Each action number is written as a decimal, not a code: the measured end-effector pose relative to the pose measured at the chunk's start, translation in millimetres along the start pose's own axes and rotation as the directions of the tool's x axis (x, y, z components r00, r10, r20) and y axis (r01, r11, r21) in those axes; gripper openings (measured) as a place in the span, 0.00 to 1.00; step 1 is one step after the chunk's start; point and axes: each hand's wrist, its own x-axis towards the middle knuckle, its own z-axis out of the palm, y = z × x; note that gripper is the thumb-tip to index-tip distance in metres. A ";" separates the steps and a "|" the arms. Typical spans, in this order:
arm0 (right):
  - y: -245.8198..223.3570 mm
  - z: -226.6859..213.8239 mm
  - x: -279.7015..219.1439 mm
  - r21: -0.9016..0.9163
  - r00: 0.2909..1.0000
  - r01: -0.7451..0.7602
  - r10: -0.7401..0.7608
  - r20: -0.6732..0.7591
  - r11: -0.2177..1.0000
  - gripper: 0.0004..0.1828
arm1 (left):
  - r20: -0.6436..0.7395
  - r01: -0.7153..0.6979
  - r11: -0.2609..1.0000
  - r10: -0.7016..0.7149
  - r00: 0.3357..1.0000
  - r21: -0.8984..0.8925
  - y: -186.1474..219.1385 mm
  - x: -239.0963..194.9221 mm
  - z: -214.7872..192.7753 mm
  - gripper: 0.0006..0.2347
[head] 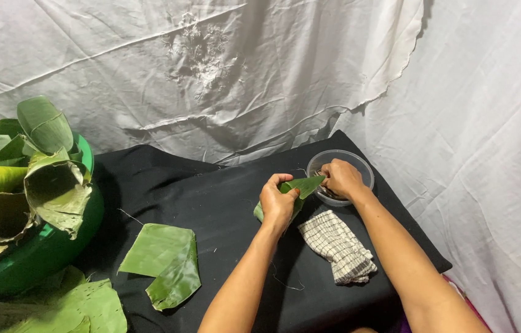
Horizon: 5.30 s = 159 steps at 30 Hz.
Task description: Cleaning a banana leaf with a cloth and then folding it into a cone shape.
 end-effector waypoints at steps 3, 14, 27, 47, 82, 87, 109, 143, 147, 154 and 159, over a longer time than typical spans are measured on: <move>21.9 18.4 7.9 0.103 1.000 0.030 -0.029 -0.006 0.994 0.08 | -0.003 -0.003 1.000 0.003 1.000 0.006 -2.9 2.5 0.6 0.14; 6.6 -31.2 -41.1 0.414 0.952 0.063 0.070 -0.298 0.908 0.11 | -0.015 -0.003 1.000 0.002 1.000 -0.014 -2.4 -4.3 1.7 0.14; -45.4 -10.6 -109.0 0.386 0.866 0.360 -0.150 -0.477 0.849 0.07 | -0.035 -0.057 0.996 0.054 0.998 -0.066 9.7 -26.3 -7.1 0.12; -88.5 -30.3 -148.1 0.350 0.805 0.418 -0.163 -0.571 0.838 0.07 | -0.050 -0.154 0.984 0.150 0.987 -0.091 17.1 -61.4 -38.2 0.13; -135.6 -26.8 -191.3 0.934 0.984 0.151 0.038 -0.172 0.324 0.04 | 0.023 -0.072 0.894 0.091 0.996 -0.442 25.5 -118.2 -113.5 0.14; -141.6 -31.0 -196.3 0.912 0.980 0.194 -0.029 -0.197 0.362 0.05 | 0.059 0.057 0.834 -0.029 0.998 -0.550 14.7 -109.3 -117.8 0.14; -156.9 -12.0 -199.5 0.911 0.980 0.174 0.024 -0.198 0.374 0.07 | -0.049 -0.040 0.874 0.018 0.999 -0.484 18.8 -135.1 -129.7 0.13; -116.0 36.5 -197.6 0.977 0.982 -0.185 0.012 0.187 -0.102 0.17 | 0.076 -0.099 0.913 0.140 0.987 -0.395 -62.0 -123.8 -229.1 0.27; -120.0 50.5 -199.7 0.978 0.999 -0.051 0.003 0.051 0.202 0.20 | -0.010 -0.130 0.970 0.130 0.991 -0.205 -106.0 -117.9 -223.3 0.12; -117.0 73.8 -205.8 0.765 0.984 0.172 -0.074 -0.161 0.620 0.15 | -0.035 -0.179 0.982 0.178 0.983 -0.057 -146.8 -118.4 -221.2 0.08; -115.8 74.4 -215.3 0.712 0.934 0.351 -0.174 -0.312 0.608 0.11 | 0.017 -0.206 0.969 0.210 0.978 -0.135 -154.7 -127.7 -231.3 0.09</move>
